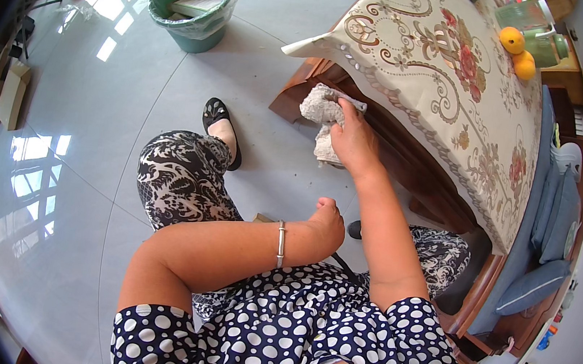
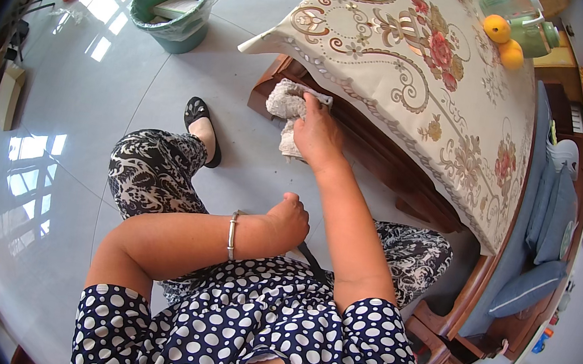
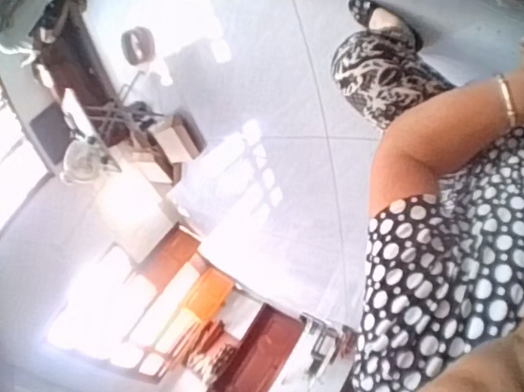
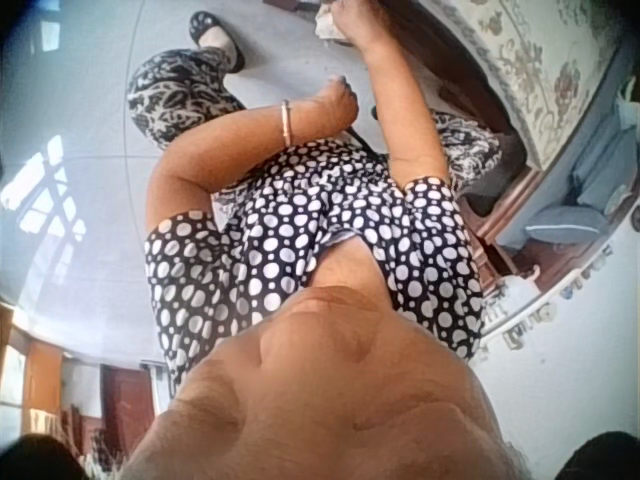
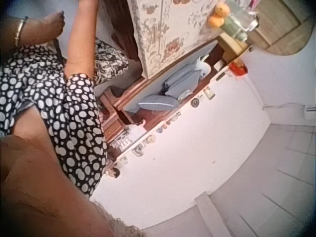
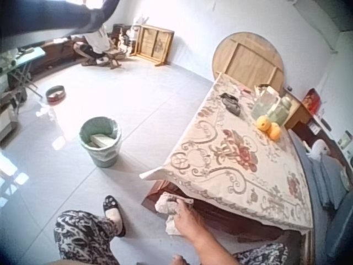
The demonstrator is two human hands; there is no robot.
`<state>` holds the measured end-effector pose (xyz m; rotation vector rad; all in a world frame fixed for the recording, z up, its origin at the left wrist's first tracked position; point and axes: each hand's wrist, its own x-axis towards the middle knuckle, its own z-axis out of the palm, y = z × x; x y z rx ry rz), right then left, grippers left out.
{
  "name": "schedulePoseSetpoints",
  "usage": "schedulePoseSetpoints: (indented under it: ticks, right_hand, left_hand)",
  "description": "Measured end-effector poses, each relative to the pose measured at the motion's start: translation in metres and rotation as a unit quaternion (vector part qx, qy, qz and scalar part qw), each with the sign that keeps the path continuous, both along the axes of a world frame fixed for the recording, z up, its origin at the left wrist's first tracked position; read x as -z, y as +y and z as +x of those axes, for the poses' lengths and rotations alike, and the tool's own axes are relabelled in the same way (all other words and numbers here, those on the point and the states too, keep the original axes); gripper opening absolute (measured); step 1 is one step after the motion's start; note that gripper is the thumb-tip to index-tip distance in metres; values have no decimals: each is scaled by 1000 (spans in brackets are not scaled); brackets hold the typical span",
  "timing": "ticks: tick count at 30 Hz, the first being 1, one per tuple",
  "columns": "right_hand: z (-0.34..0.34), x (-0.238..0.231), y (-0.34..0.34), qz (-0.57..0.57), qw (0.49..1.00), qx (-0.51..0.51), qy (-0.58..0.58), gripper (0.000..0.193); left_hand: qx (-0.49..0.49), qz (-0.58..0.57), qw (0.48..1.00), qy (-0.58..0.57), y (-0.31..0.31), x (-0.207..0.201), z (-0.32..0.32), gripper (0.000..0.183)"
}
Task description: The person wipes the surface and edges of a dining table covered with a floral tablecloth using a white cloth. They move around the table, cleaning different sections including the corners and the wooden frame beneath the cloth.
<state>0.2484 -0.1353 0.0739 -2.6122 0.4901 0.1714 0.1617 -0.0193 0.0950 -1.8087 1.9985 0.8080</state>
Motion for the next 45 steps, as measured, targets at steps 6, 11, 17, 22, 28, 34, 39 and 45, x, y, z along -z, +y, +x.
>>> schedulePoseSetpoints:
  ticks: [6,11,17,22,28,34,39,45]
  right_hand:
    - [27,2,20,13,999,-30,-8,48]
    - [34,2,28,29,999,-40,-6,52]
    - [-45,16,-33,9,998,11,-63,56]
    - [-133,33,-105,-32,993,108,-47,54]
    - [-180,54,-147,-41,976,184,-110,51]
    - [-130,46,-104,-3,984,112,-137,50]
    - [-90,42,-75,-1,988,46,-147,48]
    - [-54,32,-44,-10,993,10,-118,50]
  left_hand:
    - [-23,16,999,15,-3,9,-2,36]
    - [-45,15,999,2,-4,12,13,33]
    - [-49,14,999,-8,-13,20,15,30]
    - [-47,-17,999,-3,-3,11,18,27]
    - [-32,-28,999,-16,-1,1,14,25]
    - [-21,1,1000,-15,0,12,4,29]
    - [-17,14,1000,-6,-1,7,4,32]
    - [-15,16,1000,12,0,4,3,35]
